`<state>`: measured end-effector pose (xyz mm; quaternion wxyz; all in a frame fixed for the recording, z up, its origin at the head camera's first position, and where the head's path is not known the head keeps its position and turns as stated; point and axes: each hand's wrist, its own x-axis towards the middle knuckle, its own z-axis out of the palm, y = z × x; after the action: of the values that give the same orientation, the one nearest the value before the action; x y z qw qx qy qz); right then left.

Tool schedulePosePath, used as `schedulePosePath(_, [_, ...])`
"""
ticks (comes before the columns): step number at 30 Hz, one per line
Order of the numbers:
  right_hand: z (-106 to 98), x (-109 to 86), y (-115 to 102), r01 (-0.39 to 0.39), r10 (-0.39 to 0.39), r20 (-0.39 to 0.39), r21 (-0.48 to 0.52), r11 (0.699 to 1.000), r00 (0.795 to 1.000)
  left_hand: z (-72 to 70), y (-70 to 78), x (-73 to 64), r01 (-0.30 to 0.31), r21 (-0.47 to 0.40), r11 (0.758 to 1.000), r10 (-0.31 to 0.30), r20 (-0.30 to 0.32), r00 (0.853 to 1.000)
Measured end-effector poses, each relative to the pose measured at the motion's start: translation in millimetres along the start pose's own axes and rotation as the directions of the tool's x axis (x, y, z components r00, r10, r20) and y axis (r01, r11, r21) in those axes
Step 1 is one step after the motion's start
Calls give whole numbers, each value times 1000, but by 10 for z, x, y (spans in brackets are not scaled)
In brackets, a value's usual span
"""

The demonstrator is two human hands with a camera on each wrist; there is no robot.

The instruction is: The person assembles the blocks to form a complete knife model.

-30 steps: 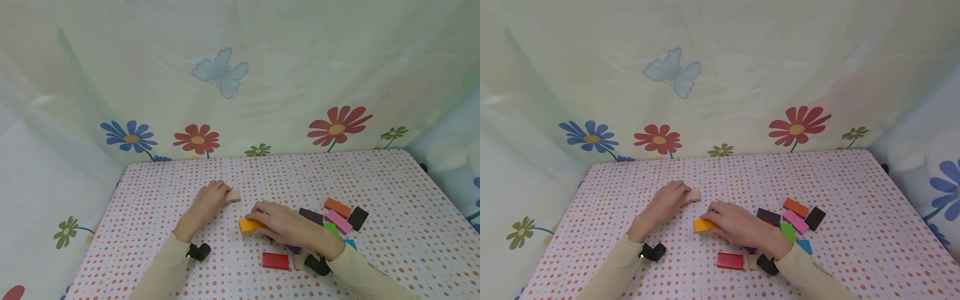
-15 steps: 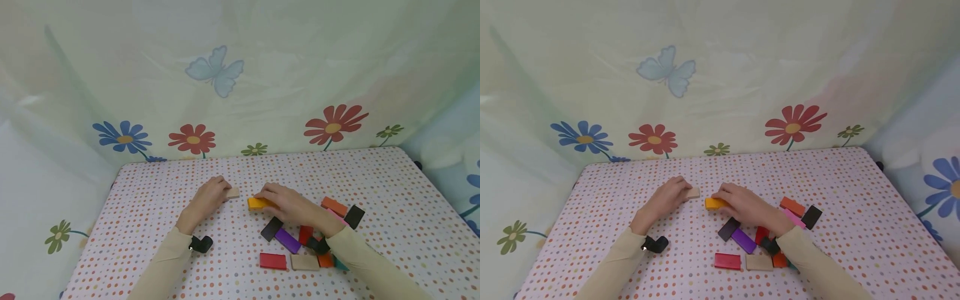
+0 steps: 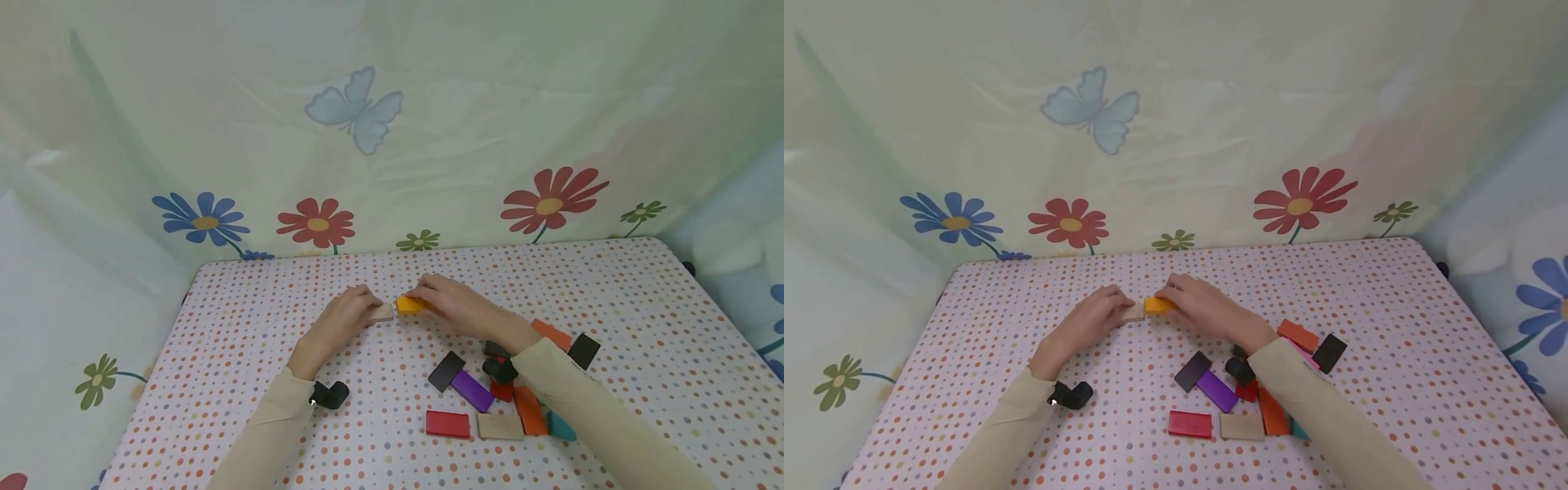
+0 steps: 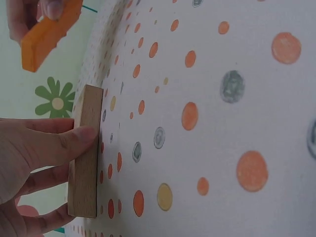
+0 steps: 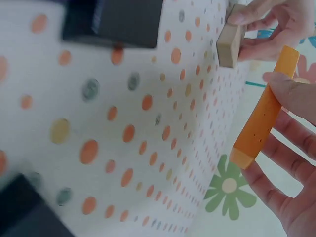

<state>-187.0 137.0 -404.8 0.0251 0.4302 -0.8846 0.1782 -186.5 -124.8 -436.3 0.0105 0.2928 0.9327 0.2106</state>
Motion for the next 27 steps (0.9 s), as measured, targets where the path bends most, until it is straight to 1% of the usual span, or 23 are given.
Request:
schedulePosePath(4, [19, 98, 51, -12, 12, 20, -18, 1000, 1000, -6, -9, -5, 11, -13, 1000, -11, 5, 1000])
schedulePosePath(9, [70, 179, 82, -64, 65, 99, -17, 998, 993, 12, -26, -2, 24, -18, 1000, -24, 10, 1000])
schedulePosePath(14, [104, 192, 85, -97, 100, 158, -24, 995, 982, 19, -24, 15, 59, -40, 997, -58, 11, 998])
schedulePosePath(22, [159, 225, 115, -111, 119, 171, -54, 992, 978, -5, -21, 16, 63, -96, 993, -63, -1, 998])
schedulePosePath(27, [182, 250, 108, -122, 131, 192, -61, 991, 973, -12, -22, 33, 69, -110, 992, -68, 9, 998])
